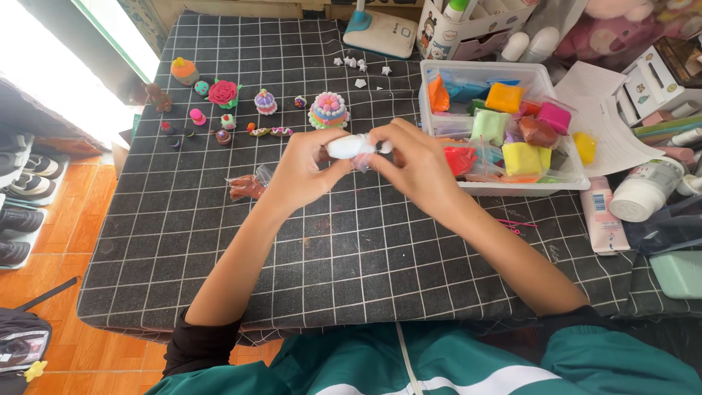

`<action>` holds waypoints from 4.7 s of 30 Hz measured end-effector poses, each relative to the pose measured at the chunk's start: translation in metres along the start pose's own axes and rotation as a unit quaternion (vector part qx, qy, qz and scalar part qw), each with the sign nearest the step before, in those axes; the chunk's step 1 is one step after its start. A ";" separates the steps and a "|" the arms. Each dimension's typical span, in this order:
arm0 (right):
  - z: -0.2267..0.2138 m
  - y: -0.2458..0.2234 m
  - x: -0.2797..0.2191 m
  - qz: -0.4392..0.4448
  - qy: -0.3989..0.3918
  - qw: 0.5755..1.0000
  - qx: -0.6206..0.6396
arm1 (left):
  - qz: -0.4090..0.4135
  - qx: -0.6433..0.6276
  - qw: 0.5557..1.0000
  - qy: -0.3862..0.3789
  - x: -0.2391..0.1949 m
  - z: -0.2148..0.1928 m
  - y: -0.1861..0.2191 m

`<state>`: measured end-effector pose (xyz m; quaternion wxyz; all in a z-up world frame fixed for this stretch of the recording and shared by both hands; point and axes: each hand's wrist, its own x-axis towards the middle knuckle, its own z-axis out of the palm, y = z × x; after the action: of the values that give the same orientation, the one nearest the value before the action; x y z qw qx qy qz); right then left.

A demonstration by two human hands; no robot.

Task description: Molding a piece of orange clay into a shape and poking a hole in it using a plastic tool

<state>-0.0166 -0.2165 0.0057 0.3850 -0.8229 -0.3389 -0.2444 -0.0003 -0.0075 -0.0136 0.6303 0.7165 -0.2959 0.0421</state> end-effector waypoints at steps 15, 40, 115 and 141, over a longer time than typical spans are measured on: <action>0.015 0.027 -0.015 0.292 -0.103 0.744 0.592 | -0.050 -0.163 0.981 -0.093 -0.002 -0.009 0.007; -0.034 0.023 0.016 0.280 -0.086 0.920 0.261 | -0.099 -0.214 0.969 -0.081 0.000 -0.002 -0.013; 0.003 0.025 -0.060 0.099 -0.008 0.994 0.044 | -0.149 -0.176 0.973 0.008 -0.028 0.057 0.011; -0.001 0.036 -0.063 0.208 -0.014 0.947 0.246 | -0.127 -0.145 0.980 0.040 -0.024 0.063 0.019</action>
<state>-0.0303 -0.2574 -0.0526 0.6128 -0.7584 -0.2147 -0.0567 -0.0488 -0.0574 -0.0200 0.7388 0.6472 -0.1800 -0.0535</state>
